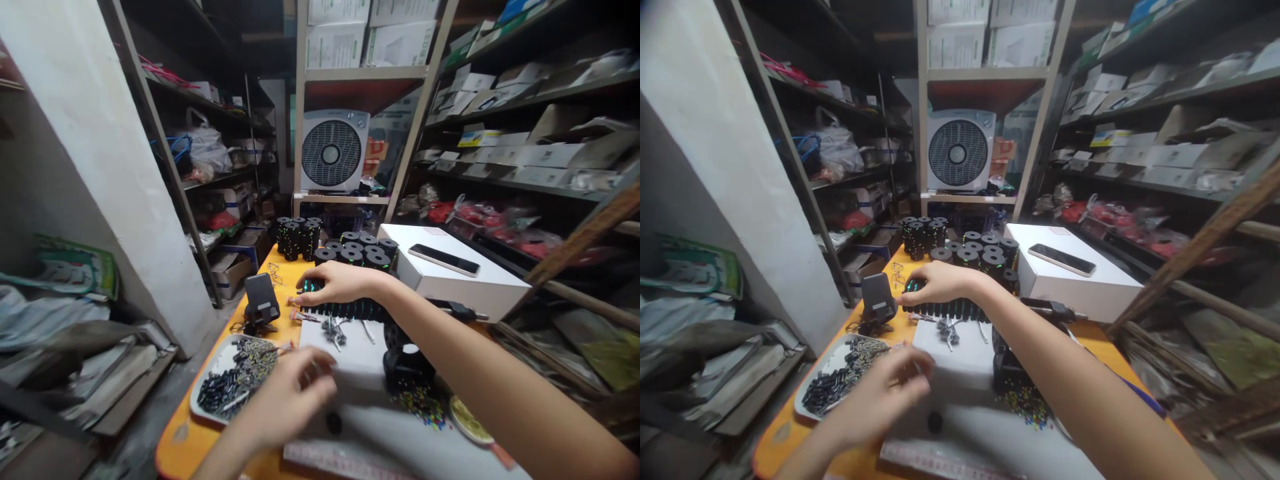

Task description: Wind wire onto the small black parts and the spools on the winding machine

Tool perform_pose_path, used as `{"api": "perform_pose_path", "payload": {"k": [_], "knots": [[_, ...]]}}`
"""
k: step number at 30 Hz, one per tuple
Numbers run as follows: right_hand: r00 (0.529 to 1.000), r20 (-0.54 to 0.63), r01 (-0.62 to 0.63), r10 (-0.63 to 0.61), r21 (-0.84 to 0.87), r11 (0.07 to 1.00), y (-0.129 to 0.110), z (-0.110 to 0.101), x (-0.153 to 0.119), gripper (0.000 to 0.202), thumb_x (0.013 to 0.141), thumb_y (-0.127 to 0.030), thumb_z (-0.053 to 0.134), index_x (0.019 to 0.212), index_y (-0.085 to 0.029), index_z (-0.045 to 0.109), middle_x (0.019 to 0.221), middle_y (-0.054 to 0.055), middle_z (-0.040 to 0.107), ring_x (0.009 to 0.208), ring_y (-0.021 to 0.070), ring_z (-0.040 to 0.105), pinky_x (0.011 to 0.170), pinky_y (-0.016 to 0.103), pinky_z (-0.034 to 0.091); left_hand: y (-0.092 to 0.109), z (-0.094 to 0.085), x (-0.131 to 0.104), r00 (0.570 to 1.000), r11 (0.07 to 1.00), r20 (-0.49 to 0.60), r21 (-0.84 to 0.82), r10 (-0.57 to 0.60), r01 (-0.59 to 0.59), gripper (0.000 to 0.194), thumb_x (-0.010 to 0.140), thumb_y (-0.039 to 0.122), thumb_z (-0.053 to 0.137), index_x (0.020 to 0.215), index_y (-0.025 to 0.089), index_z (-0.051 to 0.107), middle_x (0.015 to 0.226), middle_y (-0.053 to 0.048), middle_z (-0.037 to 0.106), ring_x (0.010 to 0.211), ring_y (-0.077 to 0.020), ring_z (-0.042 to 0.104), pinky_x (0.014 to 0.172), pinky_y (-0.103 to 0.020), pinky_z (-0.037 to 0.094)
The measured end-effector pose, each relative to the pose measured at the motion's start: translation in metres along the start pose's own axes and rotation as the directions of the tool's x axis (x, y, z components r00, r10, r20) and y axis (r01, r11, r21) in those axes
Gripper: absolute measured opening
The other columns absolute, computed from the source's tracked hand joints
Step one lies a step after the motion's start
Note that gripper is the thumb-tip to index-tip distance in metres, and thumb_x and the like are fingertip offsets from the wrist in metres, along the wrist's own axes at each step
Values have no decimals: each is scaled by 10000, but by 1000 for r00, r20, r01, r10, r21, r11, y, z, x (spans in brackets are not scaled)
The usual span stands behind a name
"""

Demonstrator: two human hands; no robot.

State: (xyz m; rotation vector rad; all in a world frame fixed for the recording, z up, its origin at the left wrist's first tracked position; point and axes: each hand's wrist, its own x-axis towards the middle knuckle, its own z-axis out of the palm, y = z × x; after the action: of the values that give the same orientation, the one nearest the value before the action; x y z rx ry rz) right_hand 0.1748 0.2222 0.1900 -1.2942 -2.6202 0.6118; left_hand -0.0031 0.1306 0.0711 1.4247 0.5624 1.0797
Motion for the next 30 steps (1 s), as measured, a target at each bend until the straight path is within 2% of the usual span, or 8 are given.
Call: {"api": "perform_pose_path", "payload": {"k": [2, 4, 7, 10, 14, 18, 22, 30], "knots": [[1000, -14, 0, 0, 5, 1000, -1, 1, 0, 530, 769, -643, 580, 1009, -187, 703, 925, 52, 716, 800, 199, 618, 683, 275, 441, -25, 9, -19, 968, 838, 139, 535, -211, 106, 418, 660, 186, 747, 1057, 304, 693, 1143, -51, 672, 1088, -288, 555, 961, -418, 413], [1000, -28, -1, 1, 7, 1000, -2, 2, -1, 505, 763, -611, 604, 1012, -186, 712, 898, 50, 722, 775, 197, 622, 681, 278, 446, -42, 15, -30, 954, 786, 137, 604, -265, 132, 399, 654, 141, 713, 1036, 256, 715, 1203, -112, 633, 1172, -338, 508, 1029, -475, 352], [999, -43, 0, 1, 5, 1000, -3, 2, -2, 496, 766, -584, 610, 1039, -183, 712, 899, 52, 726, 766, 198, 628, 682, 281, 452, -41, 8, -28, 967, 813, 83, 561, -239, 152, 299, 666, 89, 655, 923, 217, 738, 1189, -145, 625, 1131, -325, 550, 1010, -453, 387], [998, -55, 3, -3, 1, 1000, -4, 3, -2, 522, 772, -571, 605, 1094, -170, 693, 960, 68, 722, 786, 202, 632, 695, 285, 457, -16, -18, -8, 988, 900, -68, 408, -137, 153, 190, 731, 144, 652, 882, 235, 722, 1058, -81, 672, 1053, -257, 592, 962, -386, 438], [997, -73, 2, -1, 2, 1000, -5, 4, -1, 511, 760, -538, 627, 1089, -152, 692, 913, 67, 724, 740, 191, 619, 659, 276, 453, 12, -49, 40, 938, 981, -347, 176, -15, 81, 309, 840, 369, 592, 1095, 199, 631, 939, -58, 675, 777, -168, 631, 723, -304, 506], [997, -80, 4, -5, -5, 1000, -7, 5, -1, 397, 765, -463, 638, 991, -146, 716, 746, 25, 707, 640, 154, 581, 585, 241, 420, 12, -46, 79, 940, 998, -341, 67, 3, 21, 343, 695, 392, 755, 926, 143, 700, 726, -30, 677, 584, -127, 580, 565, -254, 460], [995, -96, 18, -20, -28, 999, -8, 6, -2, 343, 770, -425, 638, 950, -145, 720, 727, 20, 702, 610, 137, 560, 562, 228, 404, 4, -35, 88, 948, 1000, -319, 25, 1, 8, 324, 675, 421, 770, 803, 127, 719, 583, -18, 647, 469, -109, 525, 466, -238, 403], [992, -121, 25, -32, -63, 998, -9, 6, -4, 373, 775, -477, 628, 923, -146, 713, 710, 30, 697, 573, 131, 538, 546, 231, 399, 5, -28, 67, 916, 975, -340, 140, 212, -173, 136, 779, 259, 692, 899, 213, 735, 1017, -73, 712, 1033, -235, 638, 910, -345, 495]]}}
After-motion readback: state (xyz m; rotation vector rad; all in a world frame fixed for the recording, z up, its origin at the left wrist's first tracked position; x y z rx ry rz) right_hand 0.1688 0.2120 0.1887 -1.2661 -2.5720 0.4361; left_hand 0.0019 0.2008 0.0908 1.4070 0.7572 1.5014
